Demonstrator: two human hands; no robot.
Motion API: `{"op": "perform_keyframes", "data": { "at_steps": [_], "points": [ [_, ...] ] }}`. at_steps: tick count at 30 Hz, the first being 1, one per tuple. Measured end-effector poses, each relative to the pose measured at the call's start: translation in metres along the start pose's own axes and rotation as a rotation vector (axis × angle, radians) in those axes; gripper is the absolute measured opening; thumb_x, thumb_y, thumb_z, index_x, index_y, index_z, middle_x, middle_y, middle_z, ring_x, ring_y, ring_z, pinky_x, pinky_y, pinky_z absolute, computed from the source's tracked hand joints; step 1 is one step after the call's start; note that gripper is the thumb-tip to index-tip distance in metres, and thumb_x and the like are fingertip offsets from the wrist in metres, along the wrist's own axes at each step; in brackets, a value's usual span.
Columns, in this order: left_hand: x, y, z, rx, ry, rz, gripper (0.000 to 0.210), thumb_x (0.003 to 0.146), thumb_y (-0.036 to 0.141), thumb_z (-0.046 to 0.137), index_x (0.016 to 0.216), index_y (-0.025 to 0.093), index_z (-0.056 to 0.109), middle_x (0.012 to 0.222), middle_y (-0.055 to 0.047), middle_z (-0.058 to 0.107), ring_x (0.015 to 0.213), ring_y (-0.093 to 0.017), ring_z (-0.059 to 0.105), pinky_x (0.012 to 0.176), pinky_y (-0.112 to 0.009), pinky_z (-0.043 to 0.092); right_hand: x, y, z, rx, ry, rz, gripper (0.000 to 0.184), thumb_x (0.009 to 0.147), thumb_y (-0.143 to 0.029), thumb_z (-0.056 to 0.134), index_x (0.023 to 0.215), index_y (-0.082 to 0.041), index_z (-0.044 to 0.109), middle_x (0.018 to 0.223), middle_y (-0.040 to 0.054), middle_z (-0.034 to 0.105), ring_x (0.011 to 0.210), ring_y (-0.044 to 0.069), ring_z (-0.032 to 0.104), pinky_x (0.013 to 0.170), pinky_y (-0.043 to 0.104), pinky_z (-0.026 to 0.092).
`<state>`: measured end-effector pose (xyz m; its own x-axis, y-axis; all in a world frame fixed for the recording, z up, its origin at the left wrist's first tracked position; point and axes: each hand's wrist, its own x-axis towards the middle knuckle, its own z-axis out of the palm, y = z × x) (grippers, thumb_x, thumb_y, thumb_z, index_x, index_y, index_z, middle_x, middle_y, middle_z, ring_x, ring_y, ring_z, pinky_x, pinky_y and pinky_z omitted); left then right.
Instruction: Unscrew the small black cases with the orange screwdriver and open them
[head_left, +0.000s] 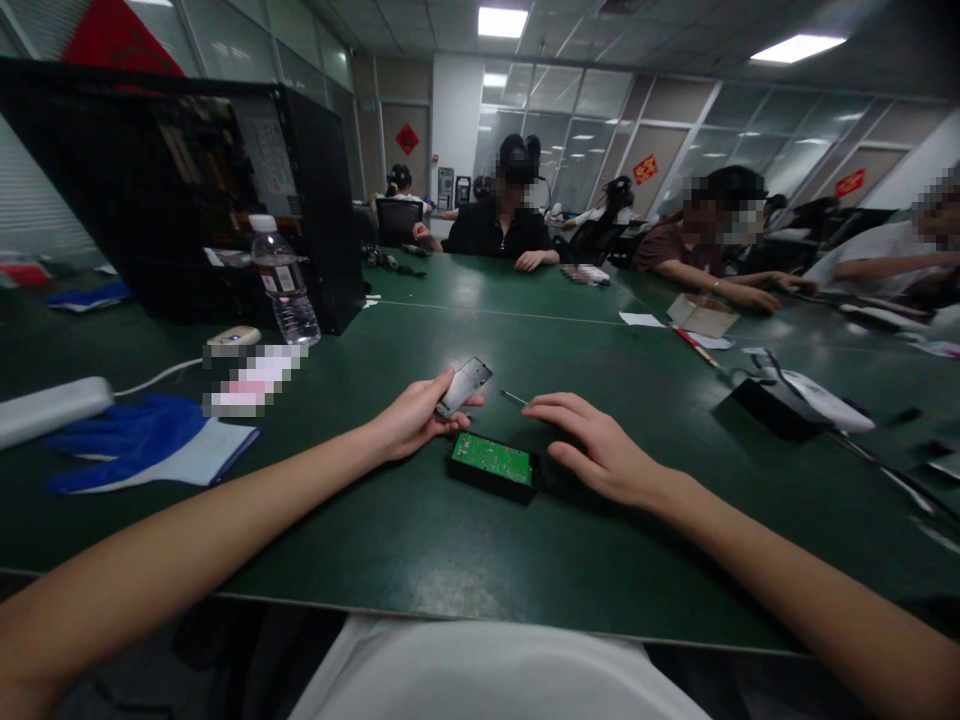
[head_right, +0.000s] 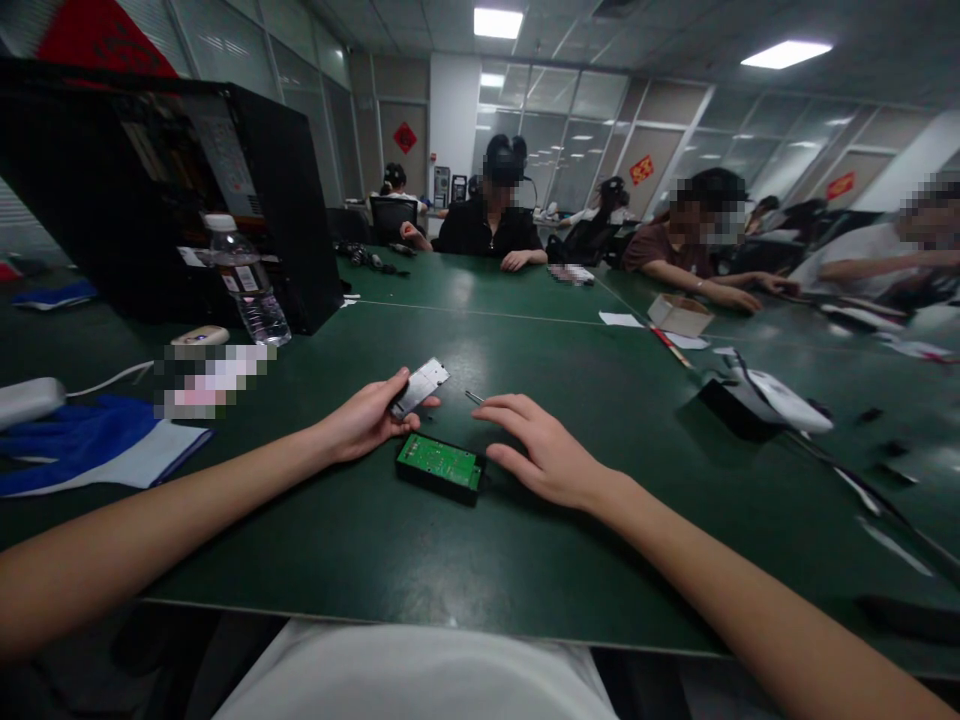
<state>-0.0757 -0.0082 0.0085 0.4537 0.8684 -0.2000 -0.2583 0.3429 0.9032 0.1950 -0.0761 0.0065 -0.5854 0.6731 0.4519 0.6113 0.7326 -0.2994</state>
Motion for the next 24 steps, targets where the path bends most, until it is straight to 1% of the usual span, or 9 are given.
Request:
{"op": "perform_keyframes", "data": {
  "at_steps": [2,4,6,8,11,13,18,21,24],
  "points": [
    [0.001,0.000,0.000,0.010,-0.033,-0.005,0.027,0.107,0.026,0.049,0.110,0.008,0.069,0.106,-0.017,0.077,0.062,-0.011,0.069,0.058,-0.019,0.055,0.002,-0.013,0.006,0.037,-0.050,-0.015,0.050,0.102,-0.048,0.049,0.144,-0.021,0.050,0.142,0.0168,0.056,0.131,0.029,0.055,0.109,0.051,0.049],
    [0.001,-0.001,0.000,0.033,-0.059,-0.008,0.026,0.106,0.019,0.048,0.105,0.007,0.071,0.100,-0.015,0.077,0.066,-0.011,0.071,0.059,-0.017,0.055,0.006,-0.025,0.013,0.049,-0.106,-0.010,0.056,0.099,-0.049,0.054,0.148,-0.021,0.046,0.147,0.0182,0.052,0.134,0.030,0.053,0.111,0.052,0.047],
    [0.001,-0.001,0.000,0.048,-0.066,-0.021,0.027,0.105,0.018,0.049,0.102,0.007,0.073,0.088,-0.013,0.077,0.066,-0.012,0.071,0.061,-0.017,0.055,0.009,-0.034,0.020,0.048,-0.142,-0.001,0.058,0.099,-0.047,0.055,0.150,-0.020,0.044,0.150,0.0186,0.051,0.136,0.030,0.052,0.112,0.052,0.046],
    [0.000,-0.001,-0.001,0.054,-0.062,-0.034,0.024,0.104,0.019,0.053,0.101,0.007,0.074,0.084,-0.012,0.076,0.069,-0.012,0.072,0.065,-0.018,0.058,0.012,-0.040,0.024,0.030,-0.158,-0.013,0.056,0.100,-0.045,0.055,0.149,-0.020,0.046,0.150,0.0181,0.051,0.136,0.030,0.053,0.113,0.051,0.046],
    [0.000,-0.002,-0.002,0.065,-0.059,-0.014,0.016,0.099,0.018,0.062,0.101,0.008,0.075,0.098,-0.013,0.077,0.082,-0.015,0.076,0.074,-0.020,0.060,0.012,-0.044,0.026,-0.017,-0.181,-0.042,0.053,0.101,-0.042,0.053,0.149,-0.020,0.049,0.146,0.0178,0.056,0.131,0.030,0.056,0.109,0.050,0.049],
    [0.000,-0.003,-0.002,0.070,-0.050,0.008,0.013,0.095,0.019,0.069,0.101,0.009,0.075,0.104,-0.013,0.077,0.084,-0.017,0.076,0.075,-0.022,0.061,0.013,-0.046,0.025,-0.028,-0.203,-0.048,0.052,0.102,-0.038,0.051,0.150,-0.019,0.047,0.142,0.0179,0.058,0.126,0.029,0.060,0.106,0.049,0.052],
    [0.001,-0.007,-0.002,0.080,0.001,0.038,0.020,0.082,0.023,0.084,0.094,0.011,0.073,0.094,-0.009,0.076,0.079,-0.015,0.072,0.072,-0.023,0.058,0.017,-0.057,0.029,-0.090,-0.222,-0.005,0.059,0.100,-0.035,0.052,0.154,-0.015,0.040,0.136,0.0200,0.060,0.119,0.032,0.062,0.100,0.051,0.054],
    [0.001,-0.007,-0.002,0.086,0.015,0.055,0.021,0.078,0.022,0.085,0.092,0.011,0.073,0.087,-0.004,0.074,0.077,-0.012,0.069,0.070,-0.020,0.054,0.019,-0.066,0.032,-0.159,-0.223,0.006,0.058,0.100,-0.035,0.051,0.155,-0.017,0.040,0.133,0.0210,0.062,0.113,0.034,0.065,0.093,0.053,0.056],
    [0.002,-0.006,-0.004,0.103,-0.007,0.057,0.025,0.077,0.020,0.084,0.097,0.011,0.073,0.089,-0.004,0.074,0.080,-0.012,0.069,0.073,-0.021,0.053,0.019,-0.068,0.022,-0.142,-0.266,0.000,0.057,0.100,-0.031,0.050,0.154,-0.018,0.041,0.131,0.0193,0.064,0.111,0.033,0.065,0.093,0.053,0.057]
  ]
}}
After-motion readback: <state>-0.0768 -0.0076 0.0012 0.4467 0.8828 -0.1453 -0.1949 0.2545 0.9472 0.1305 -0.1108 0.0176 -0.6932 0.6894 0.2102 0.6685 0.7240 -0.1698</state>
